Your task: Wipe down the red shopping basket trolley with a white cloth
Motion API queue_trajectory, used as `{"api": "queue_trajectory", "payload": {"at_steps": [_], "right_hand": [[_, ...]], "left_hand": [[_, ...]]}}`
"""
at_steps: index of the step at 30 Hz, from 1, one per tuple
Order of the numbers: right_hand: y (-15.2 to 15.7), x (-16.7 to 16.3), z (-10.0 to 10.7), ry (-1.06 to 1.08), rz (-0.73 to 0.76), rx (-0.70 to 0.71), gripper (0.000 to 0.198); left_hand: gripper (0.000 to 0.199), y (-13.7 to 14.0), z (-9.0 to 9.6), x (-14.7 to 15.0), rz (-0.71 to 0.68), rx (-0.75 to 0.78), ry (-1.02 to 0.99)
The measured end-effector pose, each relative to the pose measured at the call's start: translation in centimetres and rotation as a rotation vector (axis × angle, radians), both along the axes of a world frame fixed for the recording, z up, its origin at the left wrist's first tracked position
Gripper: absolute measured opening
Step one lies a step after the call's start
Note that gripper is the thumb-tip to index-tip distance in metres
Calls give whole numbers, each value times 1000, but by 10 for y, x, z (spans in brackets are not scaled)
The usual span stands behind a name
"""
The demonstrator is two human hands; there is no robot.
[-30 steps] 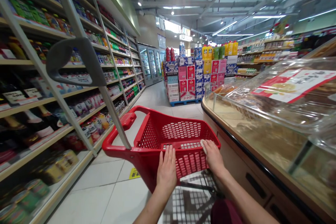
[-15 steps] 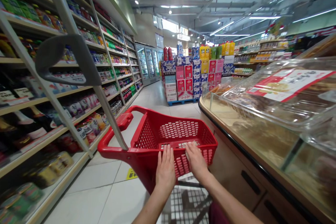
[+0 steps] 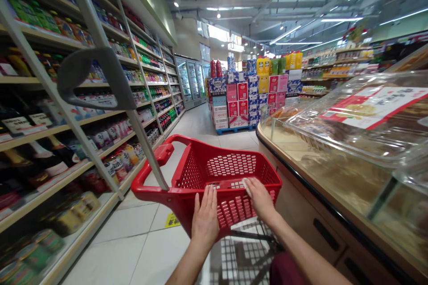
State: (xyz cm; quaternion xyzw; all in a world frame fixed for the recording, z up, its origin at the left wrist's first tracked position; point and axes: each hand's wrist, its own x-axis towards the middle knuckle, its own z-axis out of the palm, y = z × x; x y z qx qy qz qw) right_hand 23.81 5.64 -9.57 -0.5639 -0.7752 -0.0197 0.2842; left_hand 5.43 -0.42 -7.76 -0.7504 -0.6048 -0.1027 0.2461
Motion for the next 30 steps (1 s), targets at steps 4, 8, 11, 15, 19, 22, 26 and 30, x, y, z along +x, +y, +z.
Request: {"api": "queue_trajectory", "payload": {"at_steps": [4, 8, 11, 15, 19, 22, 26, 30], "right_hand": [[2, -4, -4, -1, -34, 55, 52], [2, -14, -8, -2, 131, 120, 54], [5, -11, -5, 22, -19, 48, 51], [3, -23, -5, 31, 56, 99, 52], [3, -19, 0, 13, 122, 70, 51], [6, -9, 3, 21, -11, 0, 45], [0, -27, 1, 54, 98, 60, 48], [-1, -31, 4, 25, 138, 60, 51]], "left_hand": [[59, 0, 1, 3, 31, -17, -13], [58, 0, 5, -1, 23, -17, -15], [59, 0, 6, -6, 39, -9, -27], [58, 1, 5, -9, 45, 2, -12], [58, 1, 4, -12, 36, 9, -16], [60, 0, 3, -12, 51, 7, -35], [60, 0, 4, -11, 48, -6, -25], [60, -1, 9, -18, 62, 17, -45]]}}
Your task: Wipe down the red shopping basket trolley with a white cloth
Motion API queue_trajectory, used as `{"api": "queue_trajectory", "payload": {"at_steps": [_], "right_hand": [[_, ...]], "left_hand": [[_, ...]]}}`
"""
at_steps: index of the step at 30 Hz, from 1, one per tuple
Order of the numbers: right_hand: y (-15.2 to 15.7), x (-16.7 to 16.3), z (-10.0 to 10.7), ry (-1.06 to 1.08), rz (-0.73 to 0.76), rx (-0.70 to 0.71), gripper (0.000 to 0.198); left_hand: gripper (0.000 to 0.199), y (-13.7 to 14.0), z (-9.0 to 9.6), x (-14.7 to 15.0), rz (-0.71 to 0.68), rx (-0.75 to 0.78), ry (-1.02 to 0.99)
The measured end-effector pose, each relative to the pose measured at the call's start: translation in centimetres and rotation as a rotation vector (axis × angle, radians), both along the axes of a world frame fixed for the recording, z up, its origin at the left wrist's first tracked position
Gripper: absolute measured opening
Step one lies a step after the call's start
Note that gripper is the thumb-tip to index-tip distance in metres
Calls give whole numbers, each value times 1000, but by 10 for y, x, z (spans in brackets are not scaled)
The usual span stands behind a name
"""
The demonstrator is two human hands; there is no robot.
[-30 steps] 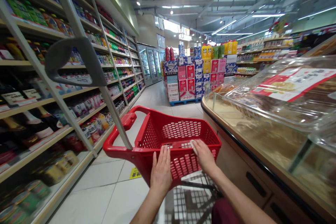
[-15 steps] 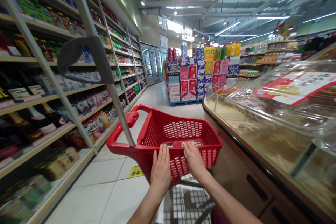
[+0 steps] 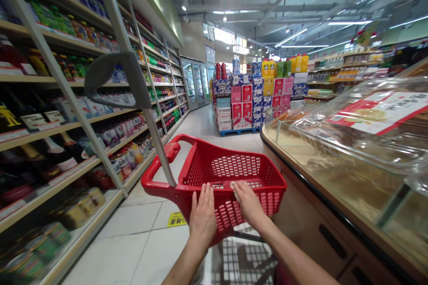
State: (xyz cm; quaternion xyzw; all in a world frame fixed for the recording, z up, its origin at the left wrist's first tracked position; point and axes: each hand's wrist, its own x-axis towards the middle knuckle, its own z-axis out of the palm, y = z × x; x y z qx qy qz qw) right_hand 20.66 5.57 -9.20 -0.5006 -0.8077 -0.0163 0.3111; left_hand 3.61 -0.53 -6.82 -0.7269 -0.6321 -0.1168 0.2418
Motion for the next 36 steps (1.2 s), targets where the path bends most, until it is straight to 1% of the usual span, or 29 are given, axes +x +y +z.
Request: {"api": "queue_trajectory", "payload": {"at_steps": [3, 5, 8, 9, 10, 13, 15, 16, 18, 20, 21, 23, 25, 26, 28, 30, 32, 34, 36], "right_hand": [[2, 4, 5, -47, -135, -61, 43], [-1, -4, 6, -60, -122, -44, 42], [-6, -17, 6, -53, 13, 0, 46], [-6, -17, 7, -46, 31, -3, 46], [-5, -14, 7, -38, 21, -15, 45], [-1, -6, 8, -18, -105, -40, 39], [-2, -12, 8, -22, -129, -24, 37], [-4, -20, 8, -23, -101, -5, 38], [-9, -36, 9, -15, 4, 31, 42], [-12, -42, 12, 2, 80, 37, 45], [-12, -41, 14, 6, 83, 17, 46], [-10, -36, 20, 4, 31, -42, 44], [-9, -39, 26, 1, -13, -76, 42], [-11, -48, 30, 7, -4, -73, 42], [-17, -78, 38, 36, 74, -42, 45], [-26, -112, 46, 79, 188, 1, 49], [-32, -133, 49, 116, 292, 60, 51], [-32, -133, 44, 147, 367, 140, 53], [-27, -120, 34, 179, 370, 201, 57]], "left_hand": [[61, -1, 1, -4, 8, 2, 5], [60, 0, 0, -6, 3, 12, 19], [59, -1, -1, -8, -3, 40, 27], [59, -1, -1, -9, -10, 43, 27], [59, -1, -2, -10, -16, 43, 25], [58, -1, -3, -10, -20, 31, 26], [58, -1, -4, -8, -12, 26, 30], [57, -1, -4, -7, -15, 26, 32], [57, -3, -1, -11, -41, 35, 24], [58, -8, 7, -23, -64, 78, -10], [59, -12, 12, -32, -47, 120, -40], [62, -19, 25, -54, 65, 229, -117], [61, -24, 36, -76, 192, 291, -158], [60, -26, 41, -84, 231, 288, -158], [58, -27, 47, -95, 259, 246, -137], [57, -27, 48, -99, 267, 216, -117], [59, -28, 46, -101, 262, 213, -104], [61, -29, 44, -102, 238, 217, -97], [63, -31, 41, -102, 217, 226, -102]]}}
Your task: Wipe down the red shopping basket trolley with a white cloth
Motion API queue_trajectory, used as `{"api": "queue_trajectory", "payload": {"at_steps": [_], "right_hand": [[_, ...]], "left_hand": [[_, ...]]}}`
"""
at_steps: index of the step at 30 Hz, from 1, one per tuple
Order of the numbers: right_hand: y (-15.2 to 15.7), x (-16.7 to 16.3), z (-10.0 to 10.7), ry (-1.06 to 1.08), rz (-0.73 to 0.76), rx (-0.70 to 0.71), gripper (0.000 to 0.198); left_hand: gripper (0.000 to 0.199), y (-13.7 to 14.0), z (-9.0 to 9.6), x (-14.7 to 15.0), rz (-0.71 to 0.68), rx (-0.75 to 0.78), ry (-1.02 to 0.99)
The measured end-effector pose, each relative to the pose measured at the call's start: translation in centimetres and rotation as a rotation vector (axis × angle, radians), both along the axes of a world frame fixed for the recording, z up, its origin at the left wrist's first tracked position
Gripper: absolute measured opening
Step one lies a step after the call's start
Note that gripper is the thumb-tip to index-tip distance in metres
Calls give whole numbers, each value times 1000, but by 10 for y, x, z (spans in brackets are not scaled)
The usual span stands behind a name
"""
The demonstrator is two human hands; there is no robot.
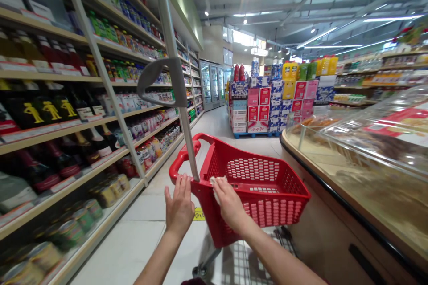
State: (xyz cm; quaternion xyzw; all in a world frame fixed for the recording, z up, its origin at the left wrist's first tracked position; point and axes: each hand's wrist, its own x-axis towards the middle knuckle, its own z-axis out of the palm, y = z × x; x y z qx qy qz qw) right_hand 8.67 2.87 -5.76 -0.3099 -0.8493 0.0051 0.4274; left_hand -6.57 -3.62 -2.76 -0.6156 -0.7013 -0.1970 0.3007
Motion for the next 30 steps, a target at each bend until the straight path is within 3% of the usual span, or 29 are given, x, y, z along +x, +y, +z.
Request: {"api": "queue_trajectory", "payload": {"at_steps": [3, 5, 9, 14, 16, 20, 22, 27, 30], "right_hand": [[5, 9, -9, 51, -101, -2, 57], [2, -5, -7, 48, -104, 5, 52], [-12, -39, 7, 24, -36, 125, 41], [-15, -26, 10, -81, 131, 365, 37], [-14, -18, -4, -124, 151, 388, 36], [-20, -15, -51, -242, 217, 375, 32], [-24, -17, -62, -263, 222, 350, 31], [-21, -25, -35, -204, 151, 367, 35], [-20, -18, -34, -245, 190, 379, 33]], "left_hand": [[64, 0, -3, 2, -5, 18, -14], [63, 0, -4, 3, 0, 28, -19], [64, -2, -1, 0, -21, 24, 1], [65, -5, -1, -7, -34, 12, 17], [65, -5, -2, -7, -19, 23, 9], [68, -7, -1, -9, -22, -10, 26], [68, -8, 0, -9, -30, -33, 38], [66, -9, 1, -13, -27, -37, 45], [69, -9, 0, -15, -31, -41, 58]]}}
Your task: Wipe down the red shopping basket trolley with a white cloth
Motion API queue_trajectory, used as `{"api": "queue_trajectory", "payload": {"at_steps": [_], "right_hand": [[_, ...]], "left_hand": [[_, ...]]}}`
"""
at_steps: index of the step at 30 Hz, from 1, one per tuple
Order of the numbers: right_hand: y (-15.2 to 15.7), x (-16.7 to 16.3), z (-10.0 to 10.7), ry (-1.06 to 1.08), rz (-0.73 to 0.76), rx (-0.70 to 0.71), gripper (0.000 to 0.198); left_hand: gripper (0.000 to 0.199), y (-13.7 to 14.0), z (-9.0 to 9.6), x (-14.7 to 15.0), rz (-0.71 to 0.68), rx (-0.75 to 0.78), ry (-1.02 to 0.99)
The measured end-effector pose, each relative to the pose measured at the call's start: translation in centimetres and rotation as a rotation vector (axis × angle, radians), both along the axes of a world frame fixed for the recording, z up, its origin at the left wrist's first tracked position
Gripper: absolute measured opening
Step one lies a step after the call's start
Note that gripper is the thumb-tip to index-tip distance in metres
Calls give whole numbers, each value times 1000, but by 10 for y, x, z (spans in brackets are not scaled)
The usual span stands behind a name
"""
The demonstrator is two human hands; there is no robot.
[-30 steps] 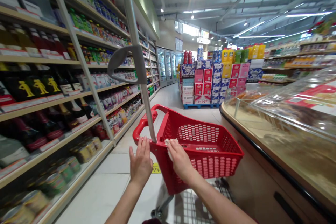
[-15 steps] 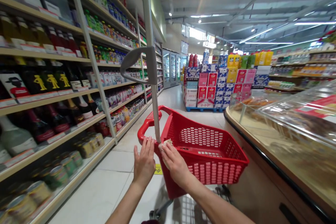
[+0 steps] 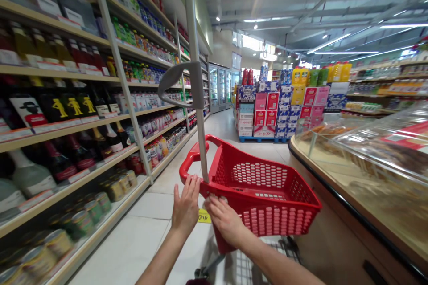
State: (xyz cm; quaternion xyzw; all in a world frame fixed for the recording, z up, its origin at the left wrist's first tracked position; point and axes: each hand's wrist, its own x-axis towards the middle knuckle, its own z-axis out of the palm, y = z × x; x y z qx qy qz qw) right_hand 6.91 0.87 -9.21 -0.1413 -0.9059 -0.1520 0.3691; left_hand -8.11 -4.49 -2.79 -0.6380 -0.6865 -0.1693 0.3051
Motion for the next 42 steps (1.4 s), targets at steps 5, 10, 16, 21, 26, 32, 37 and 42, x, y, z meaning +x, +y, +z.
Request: {"api": "queue_trajectory", "payload": {"at_steps": [5, 10, 16, 21, 26, 32, 37, 42], "right_hand": [[1, 8, 24, 48, -9, 36, 33], [19, -12, 100, 45, 37, 225, 32], [46, -26, 190, -126, 81, 373, 34], [51, -20, 205, -84, 58, 368, 37], [51, -16, 217, -185, 120, 384, 40], [52, -17, 227, -38, 45, 379, 42], [51, -13, 209, -161, 94, 398, 39], [51, -15, 228, 43, -22, 347, 42]], "left_hand": [[69, 0, -1, -1, -4, 3, -1], [62, 0, 0, 0, 8, -22, -25], [66, 2, -1, -1, 11, -15, -16], [67, 0, 0, 3, 16, -5, -24], [67, -1, 3, 7, 9, -21, -39], [68, -1, 2, 8, 18, -29, -32], [70, -1, 2, 9, 7, -14, -6], [71, -1, 1, 8, 10, -14, 0]]}}
